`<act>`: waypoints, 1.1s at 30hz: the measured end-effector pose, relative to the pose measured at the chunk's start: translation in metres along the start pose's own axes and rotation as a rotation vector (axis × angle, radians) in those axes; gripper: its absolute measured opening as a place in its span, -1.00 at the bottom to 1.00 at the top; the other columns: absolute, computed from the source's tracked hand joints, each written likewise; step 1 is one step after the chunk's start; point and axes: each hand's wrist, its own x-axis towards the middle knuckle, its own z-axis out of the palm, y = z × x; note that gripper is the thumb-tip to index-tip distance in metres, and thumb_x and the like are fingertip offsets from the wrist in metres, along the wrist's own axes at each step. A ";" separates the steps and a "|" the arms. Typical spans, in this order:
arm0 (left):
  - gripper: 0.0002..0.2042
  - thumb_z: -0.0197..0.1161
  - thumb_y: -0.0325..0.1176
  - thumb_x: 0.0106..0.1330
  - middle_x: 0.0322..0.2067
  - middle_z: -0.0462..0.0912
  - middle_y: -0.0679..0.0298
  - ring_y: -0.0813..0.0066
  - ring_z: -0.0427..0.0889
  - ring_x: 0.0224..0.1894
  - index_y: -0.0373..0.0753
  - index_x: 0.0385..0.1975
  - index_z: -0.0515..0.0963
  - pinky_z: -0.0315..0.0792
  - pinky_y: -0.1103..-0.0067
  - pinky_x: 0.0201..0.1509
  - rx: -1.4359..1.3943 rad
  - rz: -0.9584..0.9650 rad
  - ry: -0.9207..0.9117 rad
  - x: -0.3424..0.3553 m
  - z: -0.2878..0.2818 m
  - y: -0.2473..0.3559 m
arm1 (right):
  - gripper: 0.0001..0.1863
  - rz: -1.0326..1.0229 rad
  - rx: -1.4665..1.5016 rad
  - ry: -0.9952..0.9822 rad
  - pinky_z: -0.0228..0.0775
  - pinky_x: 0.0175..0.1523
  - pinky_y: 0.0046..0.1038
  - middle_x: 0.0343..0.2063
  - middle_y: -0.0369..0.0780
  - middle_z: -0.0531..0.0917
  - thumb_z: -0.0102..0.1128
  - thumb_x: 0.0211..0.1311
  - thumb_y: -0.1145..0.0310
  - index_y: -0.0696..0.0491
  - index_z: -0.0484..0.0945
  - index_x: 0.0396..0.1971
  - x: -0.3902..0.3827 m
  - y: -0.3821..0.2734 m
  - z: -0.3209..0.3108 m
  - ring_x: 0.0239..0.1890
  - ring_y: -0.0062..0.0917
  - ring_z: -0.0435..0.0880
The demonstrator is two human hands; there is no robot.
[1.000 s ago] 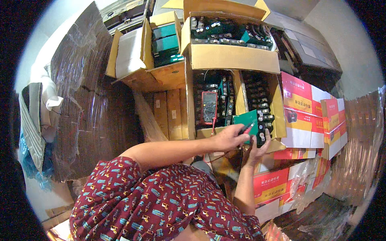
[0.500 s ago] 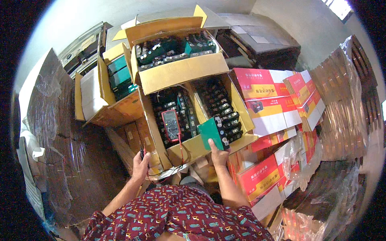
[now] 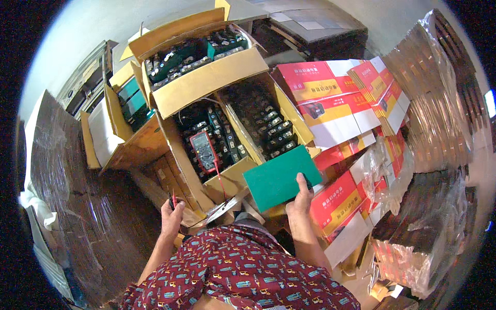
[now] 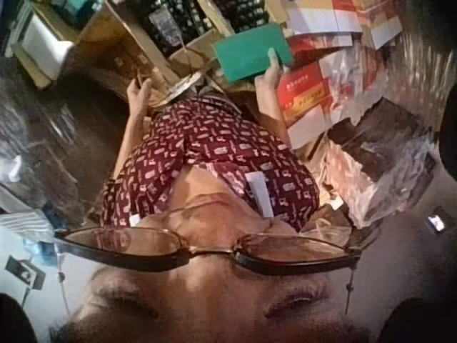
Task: The person uses a multimeter to test green electronic modules inside open cardboard boxes. They connect the multimeter probes to terminals on each module, observe the readings, and then place the tested modules into a separate box on a hand truck.
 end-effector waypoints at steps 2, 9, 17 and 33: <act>-0.89 0.28 -0.38 0.42 -0.54 0.41 0.55 0.79 0.29 -0.59 -0.23 -0.18 0.55 0.17 0.70 -0.55 0.014 -0.006 -0.012 0.000 0.002 0.002 | -0.47 -0.021 -0.026 0.010 0.50 0.24 -0.21 0.11 -0.25 0.62 0.39 0.31 0.29 0.06 0.48 0.24 0.001 -0.005 -0.010 0.13 -0.38 0.62; -0.89 0.27 -0.40 0.41 -0.50 0.50 0.49 0.76 0.38 -0.54 -0.28 -0.20 0.57 0.29 0.70 -0.49 0.073 -0.024 -0.029 -0.004 0.017 0.015 | -0.56 -0.242 -0.069 0.038 0.48 0.18 -0.28 0.04 -0.24 0.64 0.43 0.25 0.42 0.11 0.55 0.12 0.006 -0.031 -0.014 0.05 -0.42 0.60; -0.90 0.26 -0.40 0.41 -0.51 0.49 0.49 0.74 0.40 -0.53 -0.29 -0.21 0.57 0.31 0.66 -0.47 0.136 -0.028 0.008 -0.012 0.013 0.003 | -0.60 -0.402 -0.346 -0.013 0.48 0.08 -0.36 -0.08 -0.22 0.67 0.44 0.25 0.35 0.20 0.57 0.01 0.008 -0.061 -0.006 -0.08 -0.47 0.63; -0.63 0.25 -0.26 0.34 -0.26 0.69 0.00 0.09 0.71 -0.18 -0.39 0.01 0.54 0.56 0.27 -0.05 0.718 0.206 -0.346 0.020 0.090 0.059 | -0.53 -0.325 -0.331 -0.268 0.47 0.21 -0.31 0.07 -0.17 0.63 0.38 0.31 0.39 0.21 0.51 0.16 0.017 -0.053 0.016 0.07 -0.42 0.61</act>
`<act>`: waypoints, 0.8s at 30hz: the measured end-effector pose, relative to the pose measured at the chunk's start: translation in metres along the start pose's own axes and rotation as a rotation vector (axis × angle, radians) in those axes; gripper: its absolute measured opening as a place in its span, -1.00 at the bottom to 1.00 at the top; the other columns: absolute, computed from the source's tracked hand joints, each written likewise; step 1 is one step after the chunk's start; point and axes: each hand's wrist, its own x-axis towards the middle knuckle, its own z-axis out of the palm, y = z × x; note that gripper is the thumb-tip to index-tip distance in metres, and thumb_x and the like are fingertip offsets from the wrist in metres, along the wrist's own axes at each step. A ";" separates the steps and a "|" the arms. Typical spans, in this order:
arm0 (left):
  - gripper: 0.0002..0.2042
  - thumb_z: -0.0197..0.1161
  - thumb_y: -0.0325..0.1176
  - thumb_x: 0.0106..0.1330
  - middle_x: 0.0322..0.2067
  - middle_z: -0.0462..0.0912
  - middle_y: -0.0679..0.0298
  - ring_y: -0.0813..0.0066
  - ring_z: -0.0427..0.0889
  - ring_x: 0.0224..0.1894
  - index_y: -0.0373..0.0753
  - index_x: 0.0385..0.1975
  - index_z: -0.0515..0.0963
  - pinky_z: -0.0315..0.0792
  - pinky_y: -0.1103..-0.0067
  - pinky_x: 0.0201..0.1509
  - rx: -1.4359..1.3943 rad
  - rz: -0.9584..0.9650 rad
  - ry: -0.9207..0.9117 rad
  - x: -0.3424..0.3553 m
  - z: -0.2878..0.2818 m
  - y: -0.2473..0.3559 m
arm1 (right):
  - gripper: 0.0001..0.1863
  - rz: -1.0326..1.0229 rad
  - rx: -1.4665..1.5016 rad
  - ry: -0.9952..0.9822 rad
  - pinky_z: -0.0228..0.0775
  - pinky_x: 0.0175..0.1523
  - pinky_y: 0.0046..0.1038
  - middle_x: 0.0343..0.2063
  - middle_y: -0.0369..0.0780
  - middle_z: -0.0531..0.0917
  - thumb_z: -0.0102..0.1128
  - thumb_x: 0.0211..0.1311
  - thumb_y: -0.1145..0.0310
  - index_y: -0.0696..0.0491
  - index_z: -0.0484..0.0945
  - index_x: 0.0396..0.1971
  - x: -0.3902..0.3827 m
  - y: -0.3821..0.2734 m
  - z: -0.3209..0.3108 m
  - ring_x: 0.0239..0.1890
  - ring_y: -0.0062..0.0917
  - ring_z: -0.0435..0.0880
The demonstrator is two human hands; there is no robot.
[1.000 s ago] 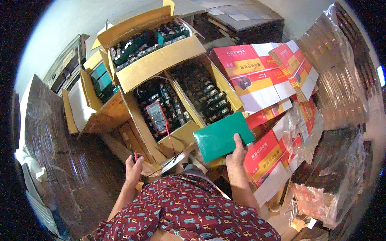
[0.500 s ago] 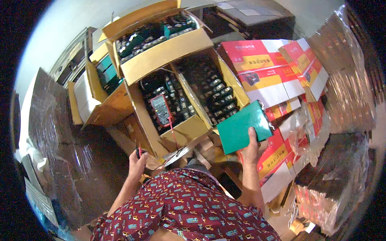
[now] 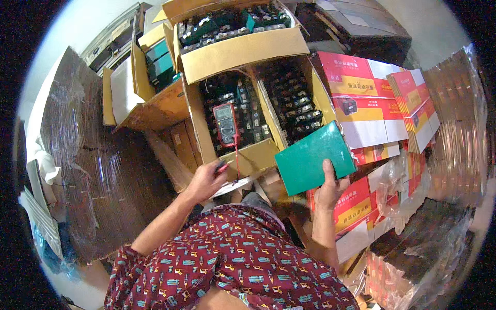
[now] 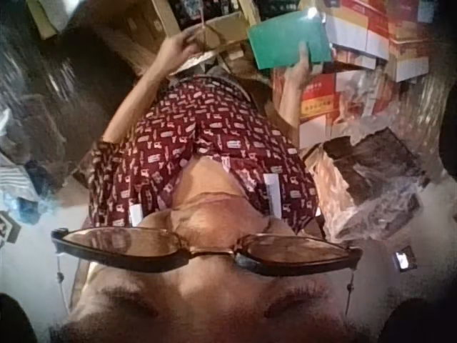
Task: The person uses a multimeter to test green electronic modules inside open cardboard boxes. They connect the multimeter probes to terminals on each module, observe the readings, and then place the tested modules into a separate box on a hand truck.
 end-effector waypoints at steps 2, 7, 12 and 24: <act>-0.54 0.23 -0.20 0.35 -0.08 0.68 -0.16 -0.12 0.66 0.02 -0.35 0.16 0.49 0.52 0.18 0.11 0.153 0.046 0.004 0.028 0.014 0.009 | -0.54 -0.002 0.000 -0.028 0.47 0.20 -0.30 0.07 -0.18 0.63 0.38 0.31 0.40 0.20 0.52 0.16 0.000 0.000 0.009 0.07 -0.42 0.60; -0.43 0.21 -0.19 0.35 0.00 0.67 -0.16 -0.17 0.62 0.11 -0.29 0.34 0.38 0.49 0.12 0.21 0.157 -0.156 0.082 0.069 0.045 -0.035 | -0.55 0.024 0.017 -0.050 0.48 0.20 -0.29 0.09 -0.20 0.62 0.38 0.31 0.40 0.17 0.52 0.16 -0.009 -0.006 0.020 0.09 -0.42 0.59; -0.71 0.28 -0.25 0.27 -0.21 0.70 -0.15 -0.20 0.67 -0.07 -0.33 -0.15 0.56 0.54 0.08 0.01 0.240 0.021 -0.056 0.064 0.026 -0.018 | -0.53 0.055 0.000 0.018 0.47 0.22 -0.29 0.10 -0.22 0.61 0.38 0.30 0.40 0.14 0.52 0.18 -0.015 -0.017 0.014 0.10 -0.40 0.59; -0.60 0.39 -0.01 0.28 -0.34 0.72 -0.10 -0.08 0.73 -0.24 -0.26 -0.18 0.68 0.60 0.20 -0.11 0.187 0.079 -0.313 0.031 0.024 -0.051 | -0.57 0.027 -0.047 0.008 0.51 0.15 -0.29 0.02 -0.21 0.64 0.42 0.26 0.38 0.15 0.55 0.10 -0.019 -0.030 0.027 0.02 -0.42 0.62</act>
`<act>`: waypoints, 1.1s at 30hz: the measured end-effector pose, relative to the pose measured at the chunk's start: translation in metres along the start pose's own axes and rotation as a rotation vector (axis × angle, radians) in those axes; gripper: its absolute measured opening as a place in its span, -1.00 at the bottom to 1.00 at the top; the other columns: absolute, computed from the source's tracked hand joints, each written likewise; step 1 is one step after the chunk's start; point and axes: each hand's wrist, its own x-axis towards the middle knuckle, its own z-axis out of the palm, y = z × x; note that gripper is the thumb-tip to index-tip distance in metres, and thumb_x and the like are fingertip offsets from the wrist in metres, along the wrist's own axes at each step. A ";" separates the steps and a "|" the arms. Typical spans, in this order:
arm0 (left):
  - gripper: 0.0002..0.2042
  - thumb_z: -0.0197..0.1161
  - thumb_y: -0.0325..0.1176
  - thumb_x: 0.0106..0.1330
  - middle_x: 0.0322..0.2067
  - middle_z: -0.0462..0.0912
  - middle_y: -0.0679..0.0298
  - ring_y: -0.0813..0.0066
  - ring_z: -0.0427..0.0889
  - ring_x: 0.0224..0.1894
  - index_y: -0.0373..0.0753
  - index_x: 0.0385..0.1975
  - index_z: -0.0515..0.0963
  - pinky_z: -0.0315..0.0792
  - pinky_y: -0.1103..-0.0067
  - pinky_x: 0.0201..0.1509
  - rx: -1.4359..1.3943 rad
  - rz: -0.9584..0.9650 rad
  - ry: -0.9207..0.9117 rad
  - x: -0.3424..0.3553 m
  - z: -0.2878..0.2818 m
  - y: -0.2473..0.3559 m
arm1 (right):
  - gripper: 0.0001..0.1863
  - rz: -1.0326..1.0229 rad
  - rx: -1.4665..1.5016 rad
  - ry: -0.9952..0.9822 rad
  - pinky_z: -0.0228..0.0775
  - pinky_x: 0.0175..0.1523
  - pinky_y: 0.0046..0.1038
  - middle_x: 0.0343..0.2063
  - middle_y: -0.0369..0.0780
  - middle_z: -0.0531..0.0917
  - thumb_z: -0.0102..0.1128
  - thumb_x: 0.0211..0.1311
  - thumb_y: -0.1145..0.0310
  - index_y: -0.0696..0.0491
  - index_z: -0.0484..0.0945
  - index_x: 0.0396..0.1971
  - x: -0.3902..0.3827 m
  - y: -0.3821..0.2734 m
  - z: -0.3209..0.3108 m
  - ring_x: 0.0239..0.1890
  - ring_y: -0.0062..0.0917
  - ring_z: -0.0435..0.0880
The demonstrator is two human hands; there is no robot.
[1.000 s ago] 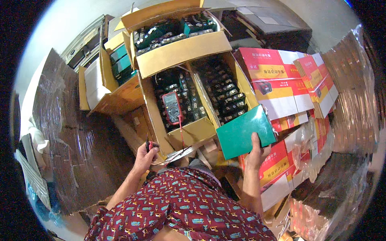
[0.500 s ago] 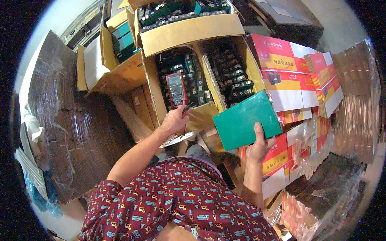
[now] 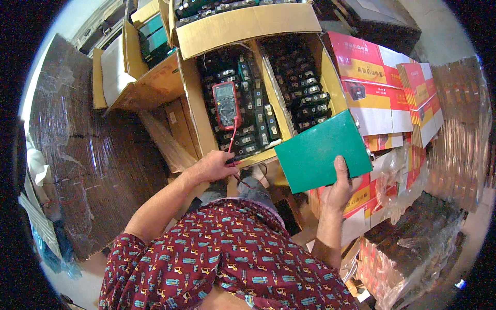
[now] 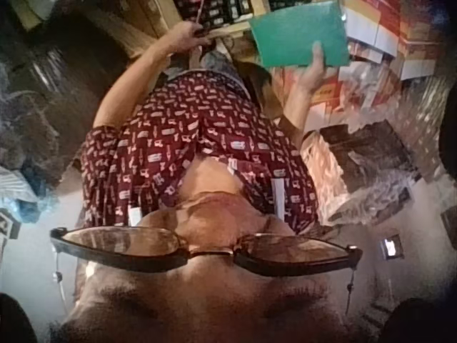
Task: The person uses a multimeter to test green electronic modules inside open cardboard boxes. They connect the multimeter probes to terminals on each module, observe the readings, and then place the tested modules into a separate box on a hand truck.
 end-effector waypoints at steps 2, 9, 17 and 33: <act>-0.58 0.37 0.02 0.28 -0.33 0.73 -0.10 -0.07 0.74 -0.24 -0.24 -0.15 0.69 0.61 0.20 -0.09 -0.032 -0.038 0.016 -0.007 0.016 -0.019 | -0.59 0.036 0.002 -0.004 0.51 0.15 -0.30 0.01 -0.22 0.64 0.42 0.26 0.39 0.16 0.56 0.08 -0.004 -0.003 0.010 0.02 -0.43 0.62; -0.61 0.32 -0.04 0.33 -0.27 0.72 -0.13 -0.10 0.73 -0.15 -0.28 -0.13 0.67 0.58 0.22 -0.03 -0.058 -0.131 0.083 -0.013 -0.025 0.002 | -0.59 -0.061 0.006 -0.193 0.48 0.14 -0.39 -0.02 -0.23 0.66 0.43 0.27 0.44 0.16 0.56 0.08 0.025 0.003 0.042 -0.02 -0.50 0.63; -0.66 0.24 -0.13 0.46 -0.42 0.70 -0.03 0.15 0.77 -0.22 -0.36 -0.20 0.60 0.57 0.25 -0.16 -0.321 -0.250 0.220 -0.019 -0.030 -0.015 | -0.53 -0.035 -0.013 -0.261 0.47 0.18 -0.36 -0.01 -0.24 0.65 0.50 0.20 0.44 0.15 0.56 0.09 0.024 0.013 0.084 0.01 -0.50 0.62; -0.41 0.50 -0.27 0.30 0.13 0.62 0.16 0.48 0.55 0.18 -0.33 0.29 0.47 0.45 0.43 0.32 -1.023 0.106 0.547 -0.080 -0.048 -0.010 | -0.63 0.097 -0.030 -0.806 0.56 0.06 -0.43 -0.13 -0.25 0.76 0.57 0.12 0.44 0.15 0.69 -0.06 -0.003 0.019 0.159 -0.14 -0.53 0.72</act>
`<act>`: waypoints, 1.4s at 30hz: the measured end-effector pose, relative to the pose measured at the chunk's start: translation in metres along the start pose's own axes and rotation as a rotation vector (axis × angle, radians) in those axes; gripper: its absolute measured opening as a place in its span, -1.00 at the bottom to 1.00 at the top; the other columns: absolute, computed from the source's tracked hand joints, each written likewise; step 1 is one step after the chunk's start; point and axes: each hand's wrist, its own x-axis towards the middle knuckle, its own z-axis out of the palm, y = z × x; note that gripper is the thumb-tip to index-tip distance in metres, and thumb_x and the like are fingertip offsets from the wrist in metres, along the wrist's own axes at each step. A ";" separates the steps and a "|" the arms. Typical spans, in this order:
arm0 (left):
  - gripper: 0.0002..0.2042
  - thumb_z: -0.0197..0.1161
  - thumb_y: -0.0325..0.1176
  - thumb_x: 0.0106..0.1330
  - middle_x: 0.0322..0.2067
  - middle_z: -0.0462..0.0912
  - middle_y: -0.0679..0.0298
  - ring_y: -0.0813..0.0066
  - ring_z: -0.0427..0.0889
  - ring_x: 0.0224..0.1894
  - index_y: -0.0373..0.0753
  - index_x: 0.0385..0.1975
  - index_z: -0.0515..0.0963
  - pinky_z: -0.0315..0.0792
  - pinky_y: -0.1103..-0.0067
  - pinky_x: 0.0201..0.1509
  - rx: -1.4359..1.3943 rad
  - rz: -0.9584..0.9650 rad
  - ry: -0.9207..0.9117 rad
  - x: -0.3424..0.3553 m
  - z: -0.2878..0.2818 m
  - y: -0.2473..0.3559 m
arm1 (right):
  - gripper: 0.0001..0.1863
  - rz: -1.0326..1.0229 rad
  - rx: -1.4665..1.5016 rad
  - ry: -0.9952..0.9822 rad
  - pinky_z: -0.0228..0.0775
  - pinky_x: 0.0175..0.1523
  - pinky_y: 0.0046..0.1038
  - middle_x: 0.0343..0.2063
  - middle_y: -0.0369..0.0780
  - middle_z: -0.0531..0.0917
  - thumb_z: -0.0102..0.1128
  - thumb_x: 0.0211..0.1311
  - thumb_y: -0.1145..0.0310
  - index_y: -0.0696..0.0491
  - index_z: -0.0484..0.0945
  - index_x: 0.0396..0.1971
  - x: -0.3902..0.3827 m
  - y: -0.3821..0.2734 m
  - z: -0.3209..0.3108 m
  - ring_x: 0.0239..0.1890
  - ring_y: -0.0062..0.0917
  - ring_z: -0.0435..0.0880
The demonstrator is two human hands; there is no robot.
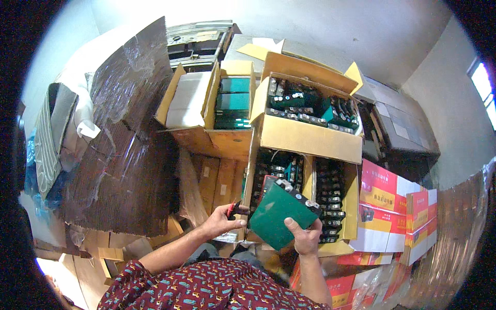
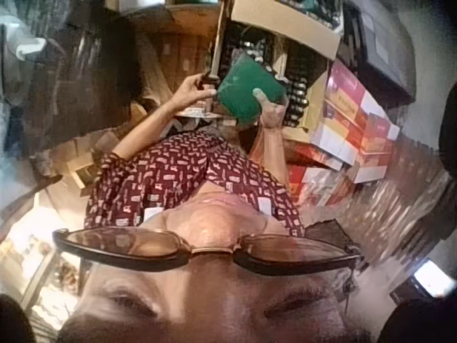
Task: The person uses a multimeter to test green electronic modules inside open cardboard boxes. They connect the multimeter probes to terminals on each module, observe the readings, and then place the tested modules into a separate box on a hand truck.
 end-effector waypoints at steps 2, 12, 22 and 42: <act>-0.39 0.51 -0.29 0.29 0.16 0.61 0.13 0.44 0.54 0.21 -0.35 0.30 0.46 0.44 0.42 0.34 -0.070 0.014 -0.011 -0.002 -0.004 0.008 | -0.63 0.022 0.007 -0.051 0.58 0.05 -0.43 -0.14 -0.24 0.77 0.57 0.11 0.43 0.15 0.69 -0.07 0.004 -0.005 0.020 -0.16 -0.52 0.72; -0.48 0.51 -0.27 0.31 0.00 0.68 0.36 0.57 0.60 0.01 -0.32 0.20 0.52 0.49 0.49 0.22 -0.246 0.007 -0.081 -0.015 -0.071 -0.010 | -0.62 0.154 -0.002 -0.147 0.63 0.02 -0.37 -0.16 -0.20 0.76 0.53 0.16 0.43 0.18 0.66 -0.04 0.007 0.012 0.116 -0.19 -0.49 0.73; -0.41 0.47 -0.13 0.32 0.03 0.65 0.23 0.44 0.62 0.04 -0.37 0.23 0.49 0.53 0.40 0.22 -0.464 -0.014 -0.070 -0.018 -0.179 -0.023 | -0.50 0.446 0.197 -0.177 0.52 0.19 -0.32 0.05 -0.18 0.65 0.36 0.36 0.26 0.19 0.49 0.19 0.049 0.028 0.225 0.04 -0.45 0.64; -0.61 0.47 -0.15 0.22 -0.34 0.70 0.24 0.44 0.64 -0.32 -0.40 -0.21 0.65 0.53 0.38 -0.20 0.236 0.246 0.914 0.220 -0.562 0.029 | -0.70 0.655 0.336 0.140 0.71 0.06 -0.16 0.00 0.09 0.66 0.08 0.52 0.39 0.23 0.42 0.10 -0.002 0.075 0.196 -0.03 -0.16 0.75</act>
